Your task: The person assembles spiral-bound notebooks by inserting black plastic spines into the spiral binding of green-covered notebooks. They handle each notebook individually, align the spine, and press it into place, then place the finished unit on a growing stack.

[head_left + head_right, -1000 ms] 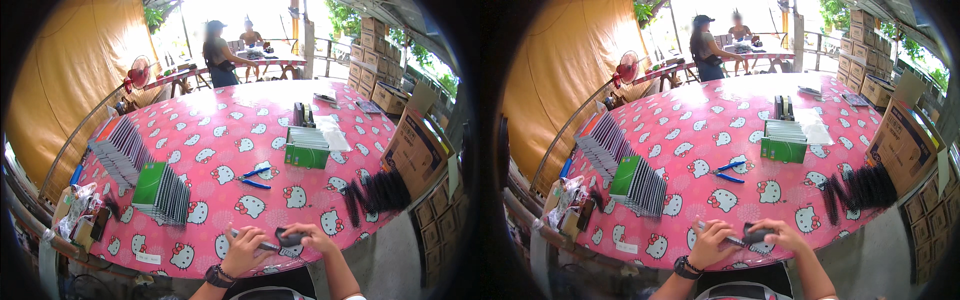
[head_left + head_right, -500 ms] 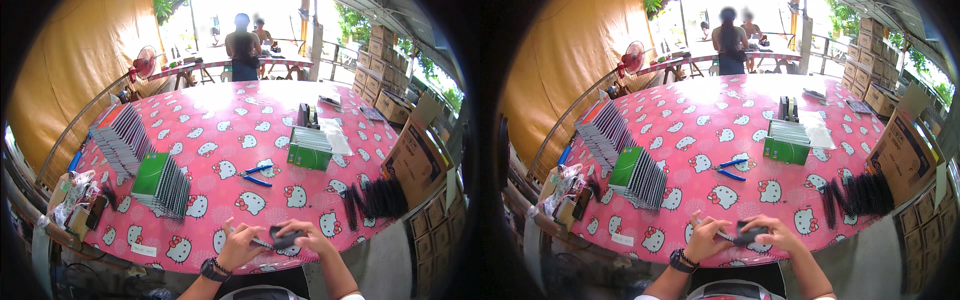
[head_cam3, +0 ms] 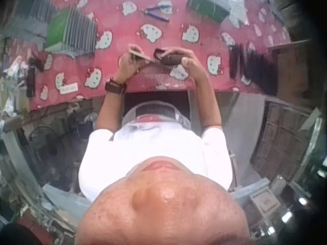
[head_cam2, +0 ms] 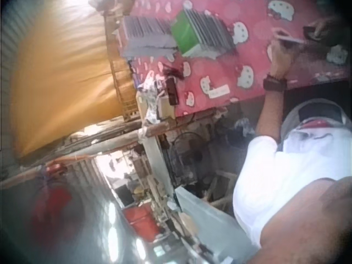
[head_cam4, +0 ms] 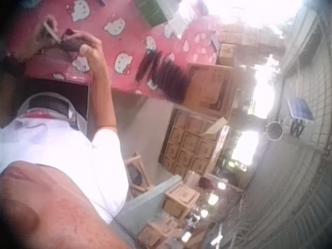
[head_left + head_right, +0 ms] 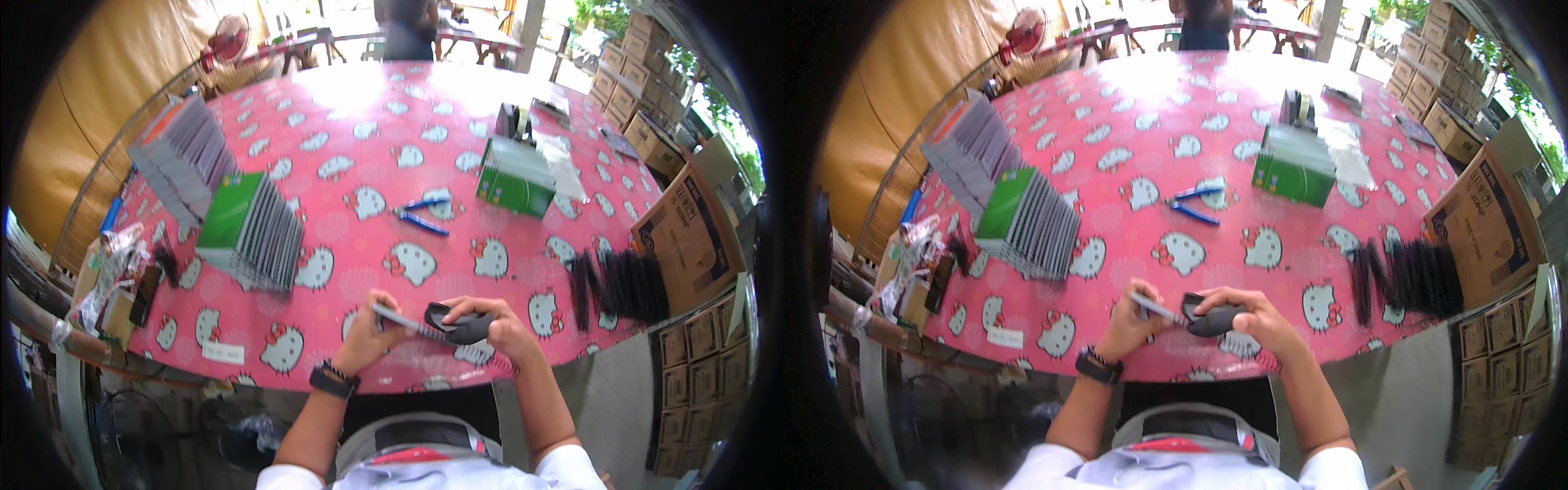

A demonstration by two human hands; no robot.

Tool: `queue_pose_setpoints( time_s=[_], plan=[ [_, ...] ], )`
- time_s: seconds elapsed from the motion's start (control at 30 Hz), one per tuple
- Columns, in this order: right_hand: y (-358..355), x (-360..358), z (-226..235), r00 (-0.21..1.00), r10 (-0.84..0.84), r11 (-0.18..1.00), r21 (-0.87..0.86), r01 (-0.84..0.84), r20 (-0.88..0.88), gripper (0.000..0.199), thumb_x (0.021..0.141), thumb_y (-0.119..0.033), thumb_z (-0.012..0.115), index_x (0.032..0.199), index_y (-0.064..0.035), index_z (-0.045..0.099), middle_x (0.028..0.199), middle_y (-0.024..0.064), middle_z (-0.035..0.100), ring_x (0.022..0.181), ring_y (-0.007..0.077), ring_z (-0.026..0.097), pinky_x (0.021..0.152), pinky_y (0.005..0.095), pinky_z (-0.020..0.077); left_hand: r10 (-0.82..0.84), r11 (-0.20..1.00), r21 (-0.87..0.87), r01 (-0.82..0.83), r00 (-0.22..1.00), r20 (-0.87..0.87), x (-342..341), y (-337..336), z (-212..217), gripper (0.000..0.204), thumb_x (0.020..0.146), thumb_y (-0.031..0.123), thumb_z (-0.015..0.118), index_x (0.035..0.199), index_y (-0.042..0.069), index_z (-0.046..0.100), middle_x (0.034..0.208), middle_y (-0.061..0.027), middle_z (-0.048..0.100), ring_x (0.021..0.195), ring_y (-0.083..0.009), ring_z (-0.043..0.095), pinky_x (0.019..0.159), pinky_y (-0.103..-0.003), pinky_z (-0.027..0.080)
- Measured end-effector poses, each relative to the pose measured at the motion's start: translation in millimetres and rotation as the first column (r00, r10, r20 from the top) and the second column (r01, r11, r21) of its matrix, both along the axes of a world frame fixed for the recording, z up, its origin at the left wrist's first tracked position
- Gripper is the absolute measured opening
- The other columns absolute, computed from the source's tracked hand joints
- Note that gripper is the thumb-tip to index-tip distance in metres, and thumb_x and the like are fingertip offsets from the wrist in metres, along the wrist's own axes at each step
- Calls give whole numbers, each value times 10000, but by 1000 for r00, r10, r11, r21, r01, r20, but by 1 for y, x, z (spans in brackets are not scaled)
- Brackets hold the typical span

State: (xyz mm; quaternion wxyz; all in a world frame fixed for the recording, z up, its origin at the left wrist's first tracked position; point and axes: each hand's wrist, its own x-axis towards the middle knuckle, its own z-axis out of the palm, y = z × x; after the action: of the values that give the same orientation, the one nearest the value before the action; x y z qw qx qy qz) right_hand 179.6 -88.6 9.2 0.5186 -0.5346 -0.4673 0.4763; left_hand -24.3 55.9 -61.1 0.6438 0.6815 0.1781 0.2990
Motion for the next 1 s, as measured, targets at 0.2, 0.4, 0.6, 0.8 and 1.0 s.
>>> queue_pose_setpoints(
  time_s=[0.2, 0.4, 0.6, 0.8, 1.0],
  plan=[
    [18, 4, -6, 999, -9, 996, 85, 6, 38, 347, 781, -298, 690, 990, -22, 672, 981, 72, 628, 935, 175, 551, 814, 303, 444, -45, 999, 8, 45, 999, 17, 2, 6, 2, 458, 730, 73, 813, 990, 77, 436, 904, 1, 486, 825, -91, 484, 763, -249, 423],
    [29, 1, 5, 998, 54, 996, 67, -53, -18, 434, 755, -370, 704, 993, -8, 667, 995, 87, 639, 973, 188, 572, 876, 313, 425, -41, 999, -6, 42, 997, 71, 3, 3, -4, 444, 740, 60, 803, 976, 77, 427, 914, -4, 488, 838, -89, 492, 770, -263, 441],
    [46, -5, 1, 992, 42, 997, 58, -49, 121, 424, 788, -379, 684, 1011, -19, 662, 980, 100, 633, 980, 193, 555, 878, 345, 423, -37, 999, 16, 37, 998, 41, 2, 5, 3, 456, 726, 79, 817, 959, 83, 426, 888, -7, 499, 842, -106, 494, 775, -275, 441],
    [52, -13, 9, 986, 88, 996, -18, -86, 144, 525, 773, -450, 653, 1045, 0, 646, 1127, 138, 601, 1074, 208, 538, 980, 330, 365, -9, 996, 91, 12, 999, -36, 3, 10, 1, 462, 733, 121, 819, 986, 62, 437, 860, -35, 546, 818, -120, 528, 730, -289, 452],
    [60, -6, 6, 803, -139, 990, 104, 96, 579, 506, 724, -371, 770, 1103, -62, 639, 1226, 158, 556, 1168, 277, 488, 998, 382, 367, -21, 999, -36, 19, 997, -75, 5, 5, 12, 420, 778, 123, 784, 993, 46, 432, 853, -50, 580, 819, -118, 567, 733, -291, 477]
  ],
)
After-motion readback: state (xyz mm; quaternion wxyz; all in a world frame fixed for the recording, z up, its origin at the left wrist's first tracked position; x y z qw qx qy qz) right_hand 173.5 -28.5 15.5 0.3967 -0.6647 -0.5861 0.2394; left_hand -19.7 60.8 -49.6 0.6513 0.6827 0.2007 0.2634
